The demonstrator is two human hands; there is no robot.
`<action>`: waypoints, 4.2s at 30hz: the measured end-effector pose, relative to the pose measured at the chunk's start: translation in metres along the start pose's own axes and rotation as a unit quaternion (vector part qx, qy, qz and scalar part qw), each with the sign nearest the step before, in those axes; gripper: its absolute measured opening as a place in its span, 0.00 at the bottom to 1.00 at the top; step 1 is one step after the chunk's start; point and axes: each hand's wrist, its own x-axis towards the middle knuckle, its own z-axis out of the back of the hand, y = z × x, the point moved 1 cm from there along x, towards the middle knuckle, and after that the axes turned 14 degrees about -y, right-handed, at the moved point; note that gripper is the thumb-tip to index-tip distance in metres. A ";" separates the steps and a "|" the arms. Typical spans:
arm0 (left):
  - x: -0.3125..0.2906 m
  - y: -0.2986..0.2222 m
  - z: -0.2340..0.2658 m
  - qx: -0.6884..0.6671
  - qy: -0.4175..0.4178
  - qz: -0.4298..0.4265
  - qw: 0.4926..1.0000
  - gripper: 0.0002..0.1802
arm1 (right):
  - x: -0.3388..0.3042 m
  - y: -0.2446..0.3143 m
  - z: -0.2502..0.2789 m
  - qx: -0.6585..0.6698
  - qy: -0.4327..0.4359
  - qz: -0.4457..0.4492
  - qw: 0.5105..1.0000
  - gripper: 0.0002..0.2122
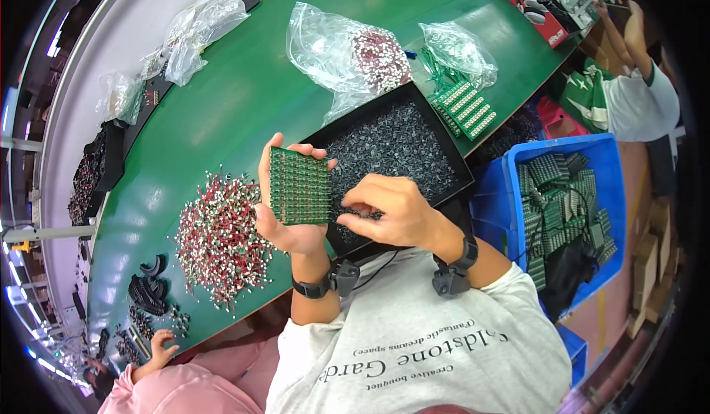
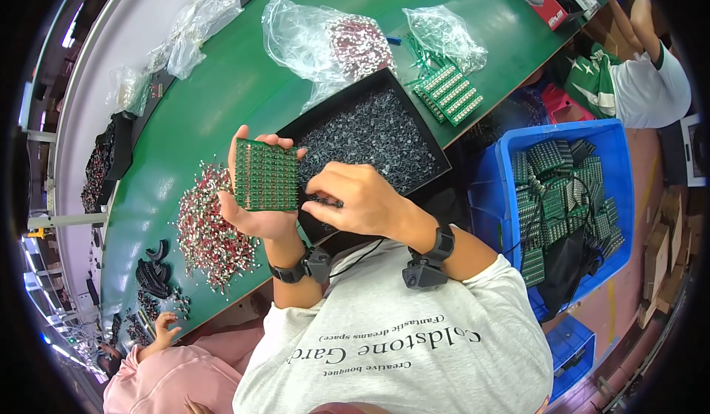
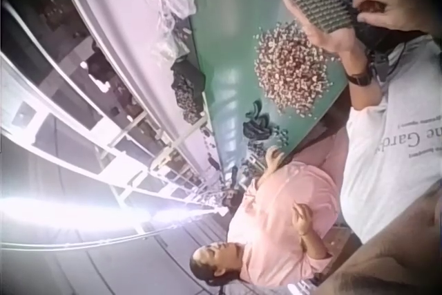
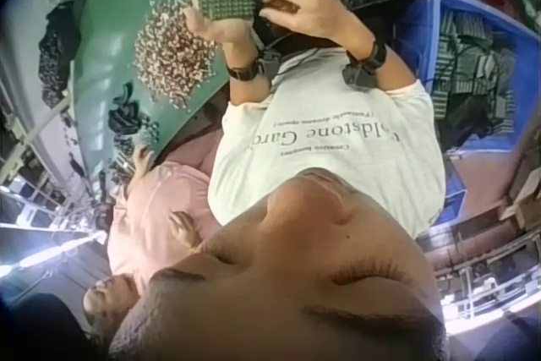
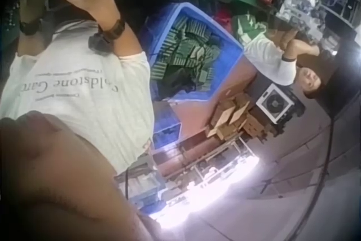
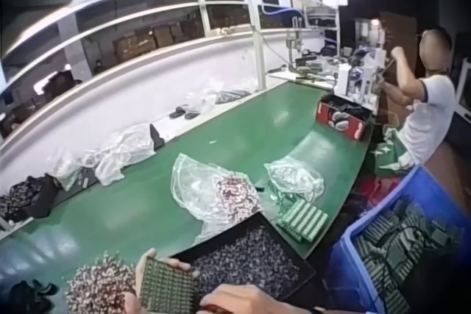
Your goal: Manually inserting small electronic components into specified slots on green circuit boards.
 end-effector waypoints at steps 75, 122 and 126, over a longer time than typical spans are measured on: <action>-0.033 0.015 0.020 0.437 0.152 -0.150 0.874 0.20 | -0.143 -0.155 0.346 -0.535 -0.115 -0.469 0.693 0.20; -0.015 -0.014 -0.002 -0.026 0.070 0.028 0.997 0.69 | 0.018 0.009 -0.008 0.037 -0.062 -0.104 0.992 0.21; -0.018 -0.006 0.000 0.035 0.087 -0.023 0.995 0.67 | 0.028 0.006 0.005 0.004 -0.050 -0.004 0.999 0.18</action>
